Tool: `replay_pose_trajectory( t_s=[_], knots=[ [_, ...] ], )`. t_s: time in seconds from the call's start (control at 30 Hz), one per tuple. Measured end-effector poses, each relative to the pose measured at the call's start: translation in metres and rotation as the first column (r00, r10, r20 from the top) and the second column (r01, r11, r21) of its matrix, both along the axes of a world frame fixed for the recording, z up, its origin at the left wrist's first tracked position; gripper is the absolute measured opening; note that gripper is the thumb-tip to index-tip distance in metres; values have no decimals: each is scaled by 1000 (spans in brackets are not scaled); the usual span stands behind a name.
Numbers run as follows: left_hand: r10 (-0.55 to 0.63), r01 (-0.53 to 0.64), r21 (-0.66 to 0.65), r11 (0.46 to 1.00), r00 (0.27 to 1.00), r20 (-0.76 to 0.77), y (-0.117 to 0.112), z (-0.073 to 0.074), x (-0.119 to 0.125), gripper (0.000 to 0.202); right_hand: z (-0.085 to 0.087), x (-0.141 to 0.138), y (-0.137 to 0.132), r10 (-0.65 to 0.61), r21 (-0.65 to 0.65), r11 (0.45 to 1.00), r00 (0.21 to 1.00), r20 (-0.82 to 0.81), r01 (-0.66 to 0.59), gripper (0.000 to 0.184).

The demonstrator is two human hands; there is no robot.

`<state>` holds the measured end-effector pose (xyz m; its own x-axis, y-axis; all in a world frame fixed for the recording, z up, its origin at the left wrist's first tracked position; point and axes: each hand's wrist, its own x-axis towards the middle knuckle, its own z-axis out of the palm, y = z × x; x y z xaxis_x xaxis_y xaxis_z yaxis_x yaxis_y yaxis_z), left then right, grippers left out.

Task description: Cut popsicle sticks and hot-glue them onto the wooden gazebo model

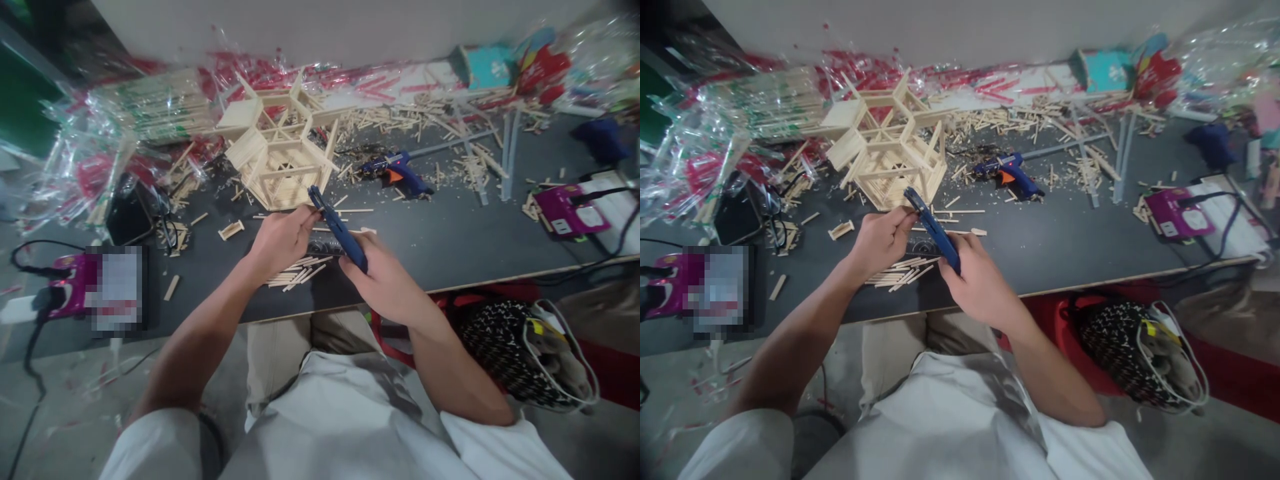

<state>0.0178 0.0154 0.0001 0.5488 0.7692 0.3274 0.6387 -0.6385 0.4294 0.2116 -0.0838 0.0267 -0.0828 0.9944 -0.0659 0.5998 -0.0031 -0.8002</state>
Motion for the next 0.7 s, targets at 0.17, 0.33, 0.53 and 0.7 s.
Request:
replay_pose_trajectory(
  t_s=[0.17,0.33,0.53,0.7],
  knots=[
    [-16,17,-23,1000,1000,12,-1,4,0,31,3,2,0,23,-16,1000,1000,-7,-23,21],
    [-29,30,-40,999,999,23,-1,6,-1,32,4,4,1,47,-22,999,999,-4,-47,20],
    [-37,38,-39,999,999,18,-1,3,-3,36,6,6,1,60,-47,997,998,0,-60,18],
    [-41,41,1,999,999,6,-1,3,-3,36,8,4,0,52,-57,997,998,37,-50,18]
  ],
)
